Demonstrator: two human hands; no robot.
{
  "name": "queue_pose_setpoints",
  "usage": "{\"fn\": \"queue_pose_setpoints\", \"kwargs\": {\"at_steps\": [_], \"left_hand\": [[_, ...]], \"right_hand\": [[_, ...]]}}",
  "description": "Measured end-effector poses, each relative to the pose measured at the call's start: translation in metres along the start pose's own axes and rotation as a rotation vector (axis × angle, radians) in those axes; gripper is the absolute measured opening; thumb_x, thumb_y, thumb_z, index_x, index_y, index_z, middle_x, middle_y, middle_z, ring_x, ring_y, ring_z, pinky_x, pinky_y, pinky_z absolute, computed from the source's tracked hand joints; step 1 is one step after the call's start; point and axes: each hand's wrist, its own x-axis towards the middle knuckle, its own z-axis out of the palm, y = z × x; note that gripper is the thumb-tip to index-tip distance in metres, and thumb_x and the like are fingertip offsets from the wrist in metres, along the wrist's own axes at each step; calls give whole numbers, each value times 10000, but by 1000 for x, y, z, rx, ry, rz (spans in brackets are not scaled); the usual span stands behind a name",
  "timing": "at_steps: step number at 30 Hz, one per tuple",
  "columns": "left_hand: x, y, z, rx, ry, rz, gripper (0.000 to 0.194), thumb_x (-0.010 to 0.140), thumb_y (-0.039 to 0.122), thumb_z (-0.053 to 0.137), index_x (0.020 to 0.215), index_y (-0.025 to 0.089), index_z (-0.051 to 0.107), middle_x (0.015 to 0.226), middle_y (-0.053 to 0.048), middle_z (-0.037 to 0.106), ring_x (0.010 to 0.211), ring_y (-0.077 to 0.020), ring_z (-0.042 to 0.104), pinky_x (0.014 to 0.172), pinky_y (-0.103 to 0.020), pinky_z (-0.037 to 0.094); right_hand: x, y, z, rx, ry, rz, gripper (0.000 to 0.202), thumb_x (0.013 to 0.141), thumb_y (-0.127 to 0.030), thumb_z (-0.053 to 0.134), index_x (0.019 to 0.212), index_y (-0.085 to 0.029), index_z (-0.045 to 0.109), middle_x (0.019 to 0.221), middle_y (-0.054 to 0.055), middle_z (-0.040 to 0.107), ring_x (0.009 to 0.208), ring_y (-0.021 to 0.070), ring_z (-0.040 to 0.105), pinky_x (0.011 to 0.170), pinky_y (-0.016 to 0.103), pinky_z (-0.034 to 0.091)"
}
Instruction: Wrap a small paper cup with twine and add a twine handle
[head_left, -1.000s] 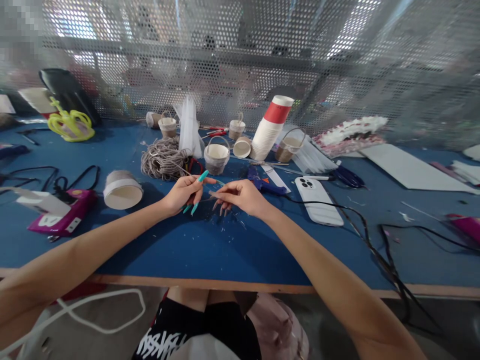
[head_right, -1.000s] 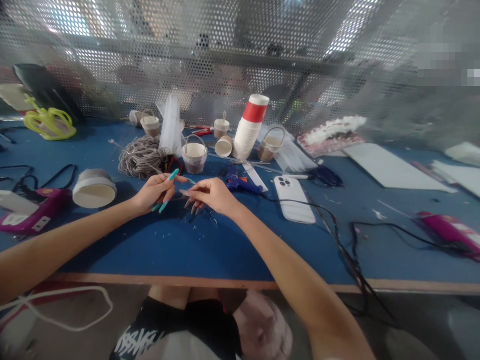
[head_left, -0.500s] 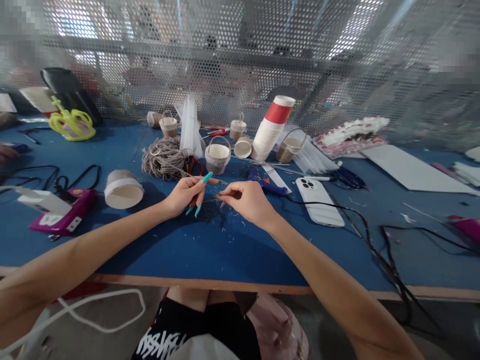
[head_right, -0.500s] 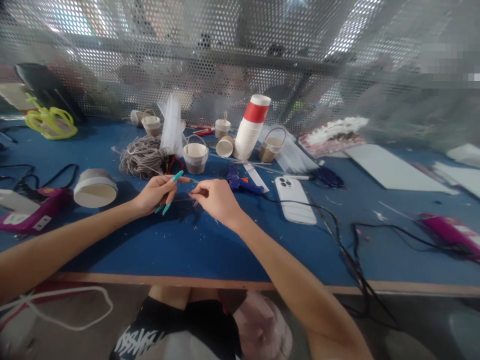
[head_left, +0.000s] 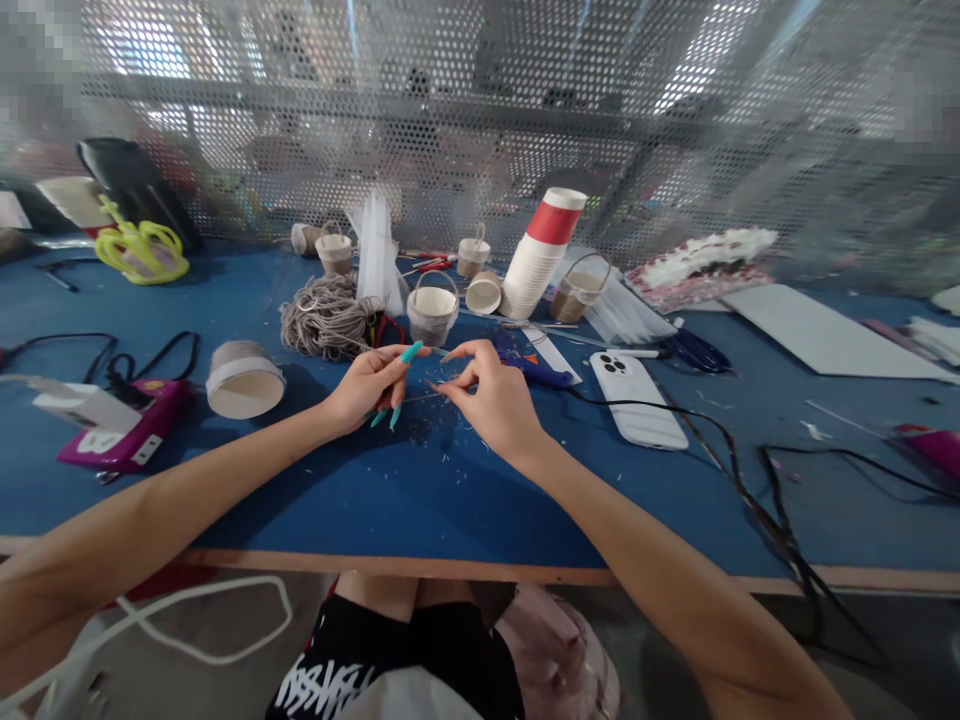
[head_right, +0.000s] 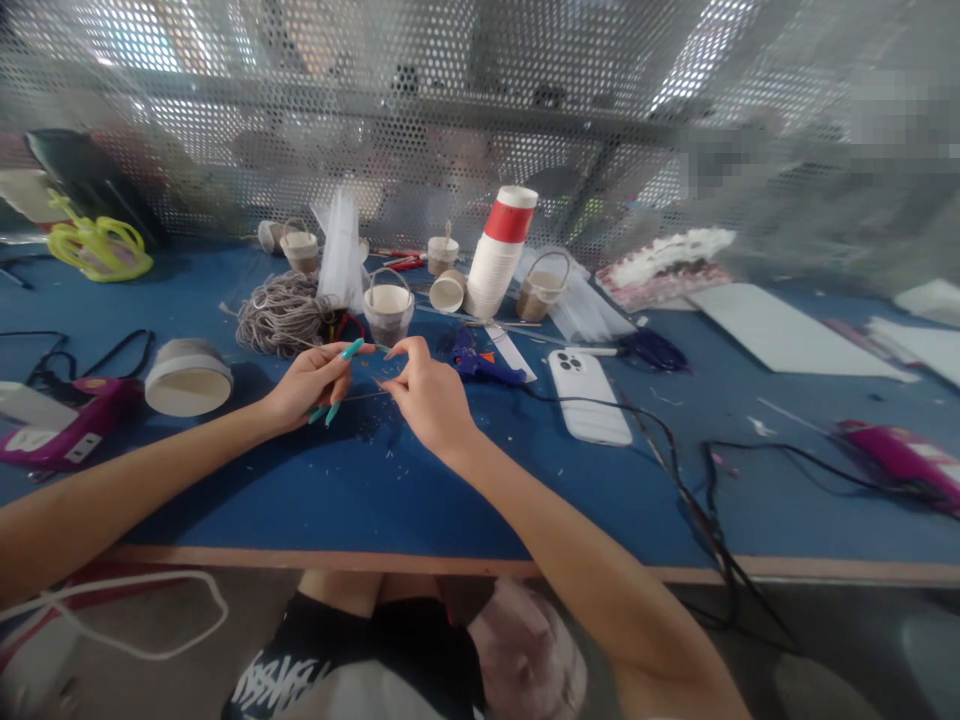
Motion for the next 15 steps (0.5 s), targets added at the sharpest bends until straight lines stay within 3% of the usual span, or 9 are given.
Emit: {"fn": "queue_pose_setpoints", "kwargs": {"at_steps": [4,10,13,15], "left_hand": [[0,2,1,-3,7,1,443,842,456,537,1100,101,599,397,66,493,283,-33,334,303,-152,210],[2,-2,0,21,53,14,370,827,485,551,825,116,579,384,70,481,273,-32,361,291,-145,226],[3,-4,-1,13,75,44,361,828,489,549,779,132,550,377,75,476,269,-30,363,294,-141,238],[2,-5,-2,-1,82,65,355,824,485,557,775,134,552,379,73,484,268,-29,362,294,-140,242]], "right_hand": [[-2,-1,3,52,52,35,333,730,-232,695,959,-201,454,596,-31,622,605,163,633,577,265,429],[-3,3,6,79,79,12,340,731,-268,691,961,-211,448,592,-40,597,594,152,618,588,263,444],[1,7,6,133,10,49,372,698,-348,728,945,-195,495,585,-27,612,577,149,611,576,263,449],[6,11,6,254,-120,91,330,697,-404,721,869,-178,553,609,4,649,587,147,625,587,265,470]]}}
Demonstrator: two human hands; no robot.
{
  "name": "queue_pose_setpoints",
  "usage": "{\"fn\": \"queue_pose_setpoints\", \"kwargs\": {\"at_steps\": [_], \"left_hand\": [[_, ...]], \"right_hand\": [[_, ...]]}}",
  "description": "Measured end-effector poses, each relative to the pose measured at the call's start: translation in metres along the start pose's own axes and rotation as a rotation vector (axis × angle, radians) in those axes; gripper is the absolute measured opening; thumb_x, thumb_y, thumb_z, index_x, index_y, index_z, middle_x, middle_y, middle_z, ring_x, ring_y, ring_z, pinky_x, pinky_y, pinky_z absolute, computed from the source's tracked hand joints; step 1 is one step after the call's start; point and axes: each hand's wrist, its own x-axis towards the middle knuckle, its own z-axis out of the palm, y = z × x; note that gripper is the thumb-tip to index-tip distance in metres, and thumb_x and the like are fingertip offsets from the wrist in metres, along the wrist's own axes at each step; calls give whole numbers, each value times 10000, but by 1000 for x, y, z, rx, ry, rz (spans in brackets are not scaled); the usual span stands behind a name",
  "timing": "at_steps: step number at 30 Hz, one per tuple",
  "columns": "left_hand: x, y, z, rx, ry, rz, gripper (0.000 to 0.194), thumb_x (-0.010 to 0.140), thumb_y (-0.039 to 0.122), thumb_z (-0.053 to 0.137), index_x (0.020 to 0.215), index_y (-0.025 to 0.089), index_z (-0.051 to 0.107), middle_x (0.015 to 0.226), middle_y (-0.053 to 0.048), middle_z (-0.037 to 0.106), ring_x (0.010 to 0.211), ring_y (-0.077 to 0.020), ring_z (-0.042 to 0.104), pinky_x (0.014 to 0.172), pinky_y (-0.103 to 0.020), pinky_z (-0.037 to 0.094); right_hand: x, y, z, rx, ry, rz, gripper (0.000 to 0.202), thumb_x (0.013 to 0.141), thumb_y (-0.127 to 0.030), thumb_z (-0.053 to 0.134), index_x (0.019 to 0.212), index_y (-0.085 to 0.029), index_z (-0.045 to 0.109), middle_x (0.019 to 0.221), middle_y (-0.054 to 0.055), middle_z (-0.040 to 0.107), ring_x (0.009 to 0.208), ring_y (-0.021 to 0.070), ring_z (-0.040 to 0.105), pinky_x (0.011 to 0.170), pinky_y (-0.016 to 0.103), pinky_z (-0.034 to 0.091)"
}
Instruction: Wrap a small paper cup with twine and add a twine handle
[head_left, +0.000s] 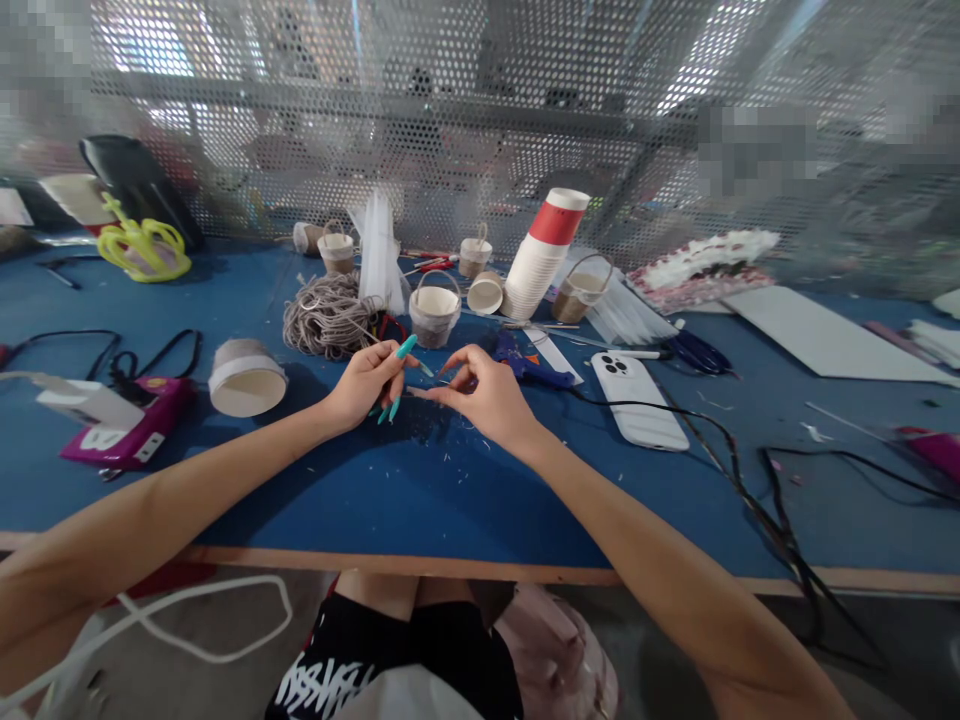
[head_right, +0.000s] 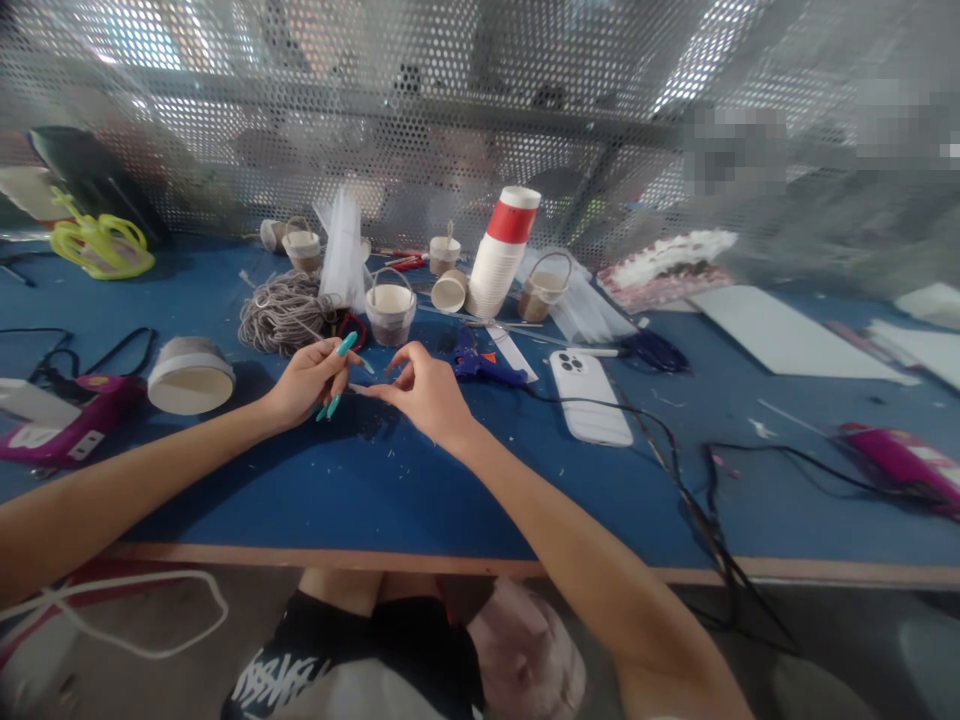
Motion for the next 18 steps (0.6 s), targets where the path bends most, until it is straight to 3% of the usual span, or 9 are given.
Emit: {"fn": "queue_pose_setpoints", "kwargs": {"at_steps": [4,6,12,18], "left_hand": [[0,3,1,7,-1,-2,353,818,476,571,773,125,584,388,60,509,269,-30,374,296,-147,252],[0,4,1,21,-9,-21,366,816,477,572,771,115,605,392,51,519,271,-29,380,298,-149,255],[0,6,1,7,-43,-53,405,797,495,585,803,97,659,387,37,528,263,-28,372,290,-149,249],[-2,6,1,38,-33,-36,400,791,471,603,878,93,701,388,34,526,280,-27,370,297,-147,262]], "right_hand": [[9,6,-4,372,-338,139,290,739,-443,669,754,-154,657,756,69,722,709,160,681,639,270,518],[11,7,-6,477,-403,194,275,737,-430,673,783,-159,697,787,67,732,743,156,687,647,264,525],[13,5,-13,462,-373,182,192,682,-365,732,714,-175,725,741,36,736,722,135,681,756,281,526],[11,2,-15,248,-288,49,179,693,-369,727,695,-190,741,713,46,730,686,157,664,677,287,518]]}}
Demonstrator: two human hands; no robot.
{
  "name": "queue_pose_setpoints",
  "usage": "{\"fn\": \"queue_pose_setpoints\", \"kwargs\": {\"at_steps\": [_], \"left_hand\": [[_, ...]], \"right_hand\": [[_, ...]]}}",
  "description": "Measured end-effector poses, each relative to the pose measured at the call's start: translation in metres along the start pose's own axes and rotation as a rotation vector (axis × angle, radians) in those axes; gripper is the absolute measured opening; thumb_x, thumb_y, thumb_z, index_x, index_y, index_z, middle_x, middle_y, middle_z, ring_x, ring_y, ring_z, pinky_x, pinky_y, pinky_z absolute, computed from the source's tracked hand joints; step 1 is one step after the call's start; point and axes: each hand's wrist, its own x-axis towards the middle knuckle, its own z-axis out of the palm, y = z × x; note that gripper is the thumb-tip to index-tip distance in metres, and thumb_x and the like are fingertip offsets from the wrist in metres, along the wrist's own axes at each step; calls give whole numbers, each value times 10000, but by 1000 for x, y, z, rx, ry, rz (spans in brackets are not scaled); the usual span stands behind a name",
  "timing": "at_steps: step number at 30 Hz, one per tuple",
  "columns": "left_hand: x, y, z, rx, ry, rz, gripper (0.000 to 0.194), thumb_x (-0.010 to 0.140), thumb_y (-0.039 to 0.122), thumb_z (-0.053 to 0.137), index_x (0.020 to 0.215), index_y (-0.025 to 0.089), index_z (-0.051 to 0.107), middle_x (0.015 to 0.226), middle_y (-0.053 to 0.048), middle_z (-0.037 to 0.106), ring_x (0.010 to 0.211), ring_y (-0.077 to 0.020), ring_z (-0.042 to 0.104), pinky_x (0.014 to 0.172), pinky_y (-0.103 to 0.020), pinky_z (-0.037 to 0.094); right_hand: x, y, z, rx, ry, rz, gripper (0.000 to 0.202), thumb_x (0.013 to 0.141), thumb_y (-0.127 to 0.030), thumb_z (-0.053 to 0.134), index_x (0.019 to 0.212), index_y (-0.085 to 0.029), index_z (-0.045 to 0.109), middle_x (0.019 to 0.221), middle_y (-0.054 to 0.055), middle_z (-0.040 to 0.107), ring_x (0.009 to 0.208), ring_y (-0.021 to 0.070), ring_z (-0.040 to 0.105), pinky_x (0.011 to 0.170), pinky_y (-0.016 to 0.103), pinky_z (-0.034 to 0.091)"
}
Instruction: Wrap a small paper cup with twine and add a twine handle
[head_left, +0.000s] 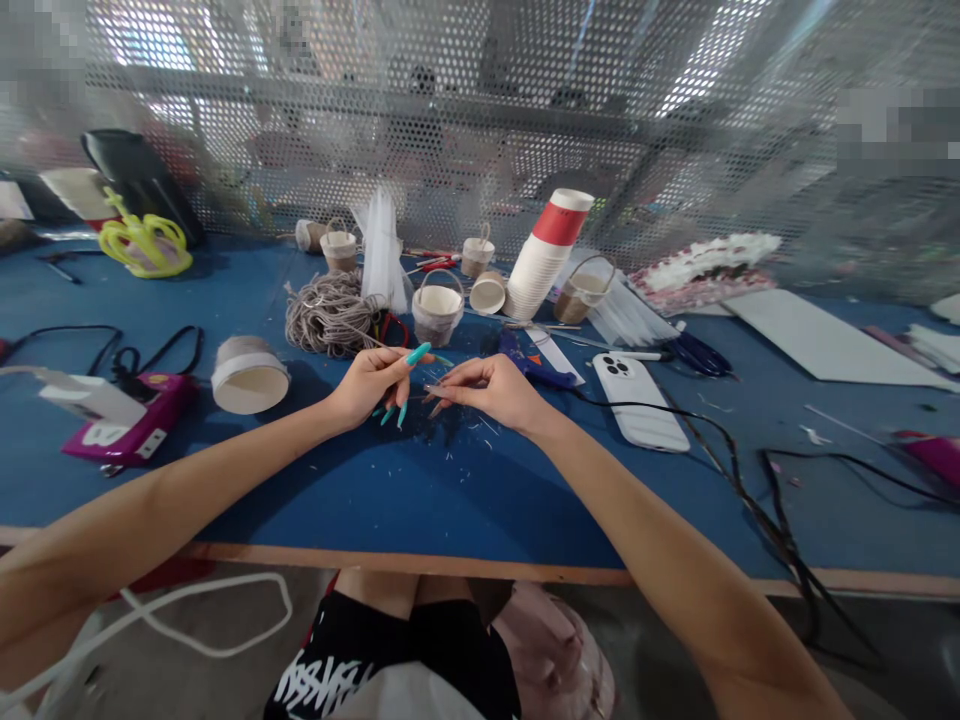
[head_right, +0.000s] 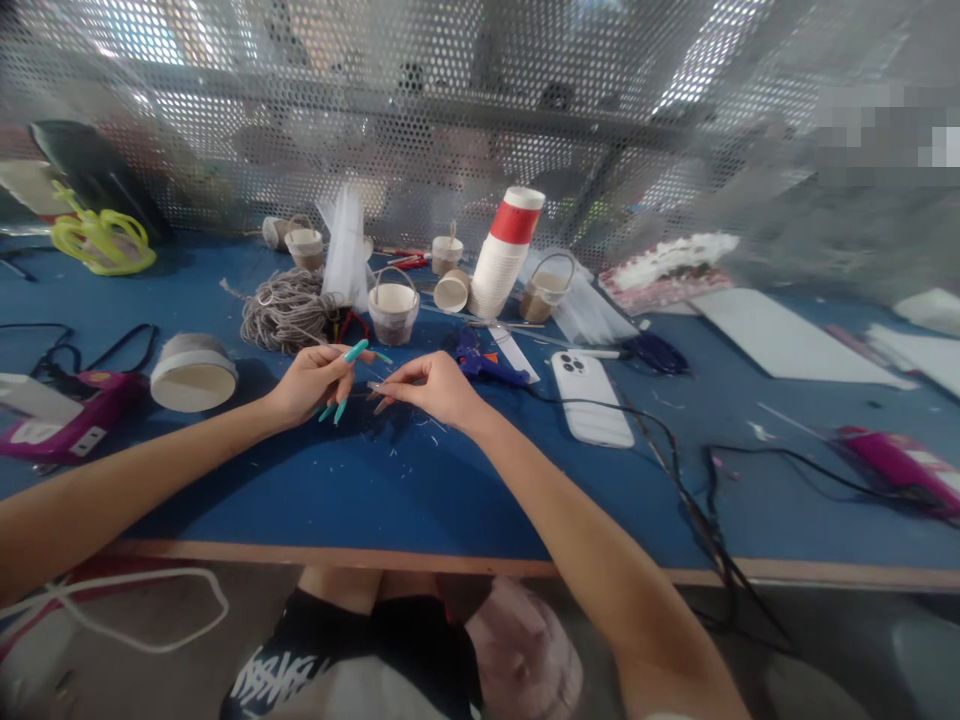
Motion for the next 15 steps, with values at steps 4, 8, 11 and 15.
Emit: {"fn": "queue_pose_setpoints", "kwargs": {"at_steps": [4,8,11,15], "left_hand": [[0,-1,0,-8,-7,13,391,788,456,614,893,91,708,396,33,533,287,-23,383,304,-140,278],[0,-3,0,-16,-14,22,385,791,450,614,895,92,712,406,28,544,298,-24,403,312,-136,296],[0,-4,0,-10,-9,14,387,793,447,612,909,91,712,403,27,544,298,-26,406,310,-137,298],[0,-4,1,-12,-12,27,392,787,456,616,886,90,716,393,30,535,298,-25,410,310,-133,299]], "right_hand": [[-2,-1,2,-189,160,-105,78,692,-278,733,640,-220,735,708,35,711,779,181,646,743,321,502],[-6,-3,7,-332,303,-135,55,689,-244,738,643,-218,724,780,55,676,845,203,617,720,342,492],[-8,-5,10,-423,372,-157,57,703,-227,731,655,-201,714,807,70,643,856,209,600,666,335,479],[-8,-5,13,-607,434,-288,153,720,-171,717,581,-192,658,722,46,612,881,214,573,787,394,433]]}}
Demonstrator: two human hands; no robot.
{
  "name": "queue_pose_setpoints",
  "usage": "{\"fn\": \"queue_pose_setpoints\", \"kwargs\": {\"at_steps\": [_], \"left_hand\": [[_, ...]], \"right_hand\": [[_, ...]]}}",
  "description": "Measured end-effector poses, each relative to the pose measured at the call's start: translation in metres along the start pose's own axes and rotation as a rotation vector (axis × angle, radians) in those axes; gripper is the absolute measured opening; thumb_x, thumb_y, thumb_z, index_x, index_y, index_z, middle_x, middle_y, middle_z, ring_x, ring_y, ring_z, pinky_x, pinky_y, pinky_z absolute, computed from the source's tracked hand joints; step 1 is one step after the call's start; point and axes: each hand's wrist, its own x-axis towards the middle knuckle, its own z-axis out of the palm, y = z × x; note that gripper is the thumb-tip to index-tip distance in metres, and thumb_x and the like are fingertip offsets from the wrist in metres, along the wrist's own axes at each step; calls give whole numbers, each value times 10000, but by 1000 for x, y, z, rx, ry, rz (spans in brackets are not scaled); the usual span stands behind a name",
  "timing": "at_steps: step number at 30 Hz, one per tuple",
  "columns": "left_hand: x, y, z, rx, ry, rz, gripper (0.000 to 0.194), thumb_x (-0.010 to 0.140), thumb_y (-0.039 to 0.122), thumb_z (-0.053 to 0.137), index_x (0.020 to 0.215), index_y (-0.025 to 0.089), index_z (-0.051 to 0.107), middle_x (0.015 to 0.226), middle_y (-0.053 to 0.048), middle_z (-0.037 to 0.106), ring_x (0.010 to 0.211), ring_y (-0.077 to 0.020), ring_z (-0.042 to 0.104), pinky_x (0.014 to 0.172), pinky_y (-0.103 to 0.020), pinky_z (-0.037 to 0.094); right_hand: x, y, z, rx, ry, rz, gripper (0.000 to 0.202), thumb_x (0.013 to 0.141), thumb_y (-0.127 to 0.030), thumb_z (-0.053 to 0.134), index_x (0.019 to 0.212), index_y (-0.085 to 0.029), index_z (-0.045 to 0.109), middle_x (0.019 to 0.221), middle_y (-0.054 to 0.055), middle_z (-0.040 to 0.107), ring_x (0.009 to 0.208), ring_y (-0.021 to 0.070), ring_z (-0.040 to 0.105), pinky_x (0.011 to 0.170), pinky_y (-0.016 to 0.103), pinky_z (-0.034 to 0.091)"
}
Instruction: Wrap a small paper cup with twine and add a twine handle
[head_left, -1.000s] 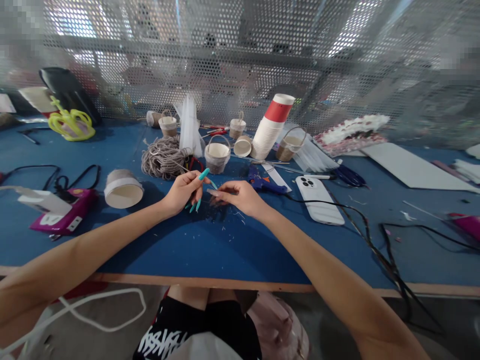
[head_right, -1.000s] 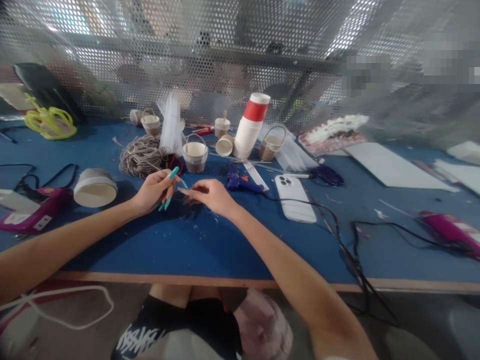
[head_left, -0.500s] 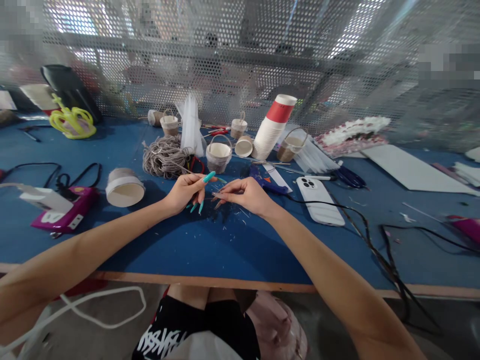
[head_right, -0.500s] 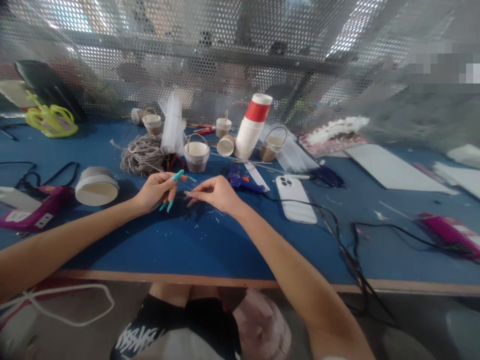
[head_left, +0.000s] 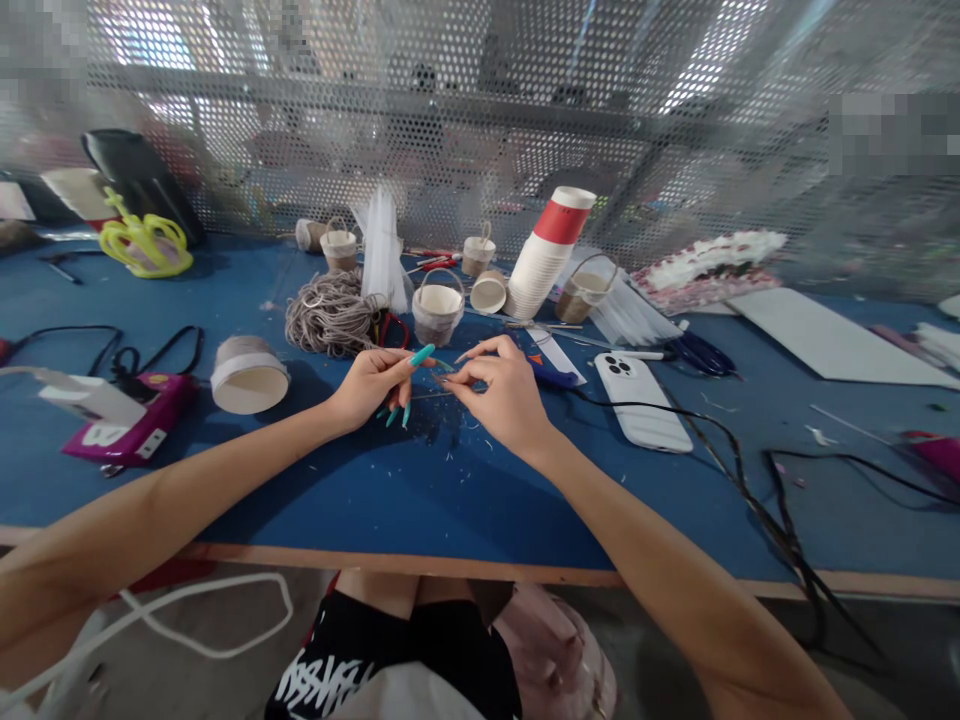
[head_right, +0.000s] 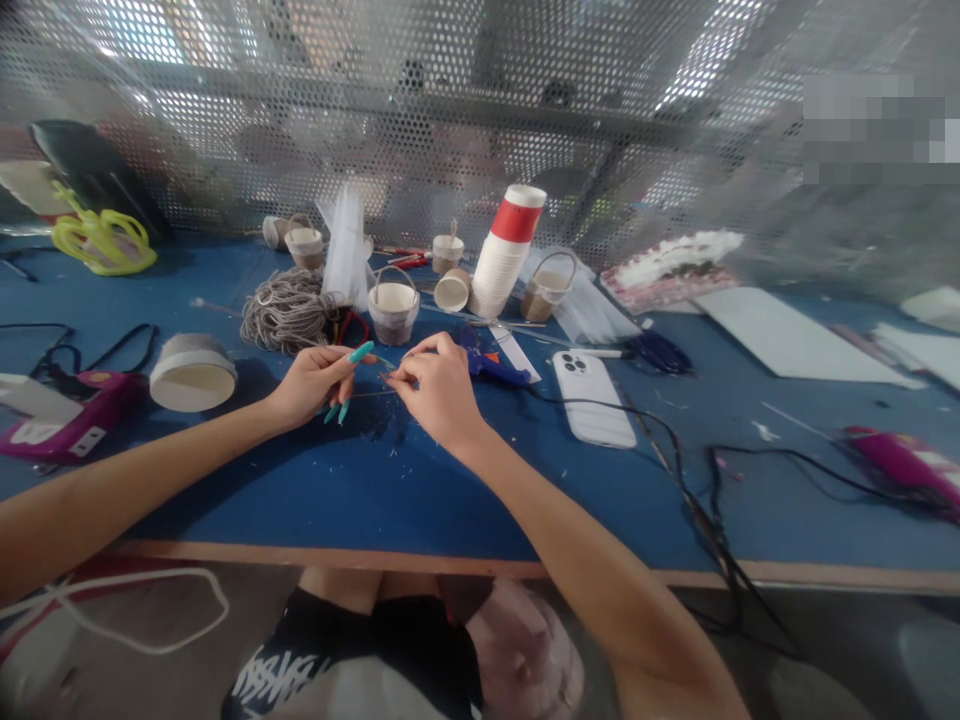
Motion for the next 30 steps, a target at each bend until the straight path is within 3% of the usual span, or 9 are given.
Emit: {"fn": "queue_pose_setpoints", "kwargs": {"at_steps": [4,8,10,13,15,18,21,25,30], "left_hand": [[0,1,0,5,10,11,401,776,470,622,840,85,717,400,27,538,302,-24,411,311,-134,303],[1,1,-1,-32,16,6,412,758,487,636,822,88,714,396,29,537,303,-22,415,312,-127,300],[1,1,-1,-41,15,3,415,751,494,640,787,87,712,397,26,539,297,-22,412,307,-130,295],[1,2,-1,-44,6,-5,416,748,493,643,753,82,709,404,17,548,294,-25,410,303,-139,296],[1,2,0,-49,2,-11,413,749,487,644,774,80,712,405,15,552,293,-28,409,304,-144,302],[1,3,0,-53,7,-25,409,754,478,641,815,80,714,398,18,548,292,-30,404,307,-149,308],[1,3,0,-56,8,-18,413,736,483,657,796,78,716,399,18,547,297,-32,408,305,-153,306],[0,3,0,-52,-27,-13,429,731,482,665,858,75,719,406,13,563,301,-37,423,307,-151,310],[-1,2,1,-31,-41,-18,445,752,452,659,985,75,699,402,23,562,308,-39,439,323,-143,327]], "right_hand": [[-1,0,3,-85,23,-57,202,697,-167,745,549,-181,608,706,35,593,875,210,547,817,406,392],[-2,0,4,-7,-27,-1,232,679,-243,768,551,-174,586,653,41,564,847,213,538,740,365,423],[-1,1,3,41,-50,27,214,675,-295,769,598,-179,607,658,50,581,856,222,533,700,344,435],[2,5,0,76,-72,25,186,695,-358,745,718,-193,665,749,62,654,920,239,521,758,364,430],[5,8,-2,158,-155,35,180,752,-381,689,752,-201,695,789,53,683,902,225,542,787,368,421],[8,11,-5,410,-379,126,270,827,-415,587,755,-193,723,754,42,700,736,166,589,701,319,441],[9,13,-5,607,-496,218,277,785,-437,627,750,-182,731,759,49,721,703,149,623,667,285,460],[9,13,-5,568,-466,268,241,741,-406,676,696,-179,741,686,50,713,613,129,603,608,266,455],[8,8,-7,346,-302,222,164,697,-339,723,660,-180,739,614,36,667,573,128,545,549,272,419]]}}
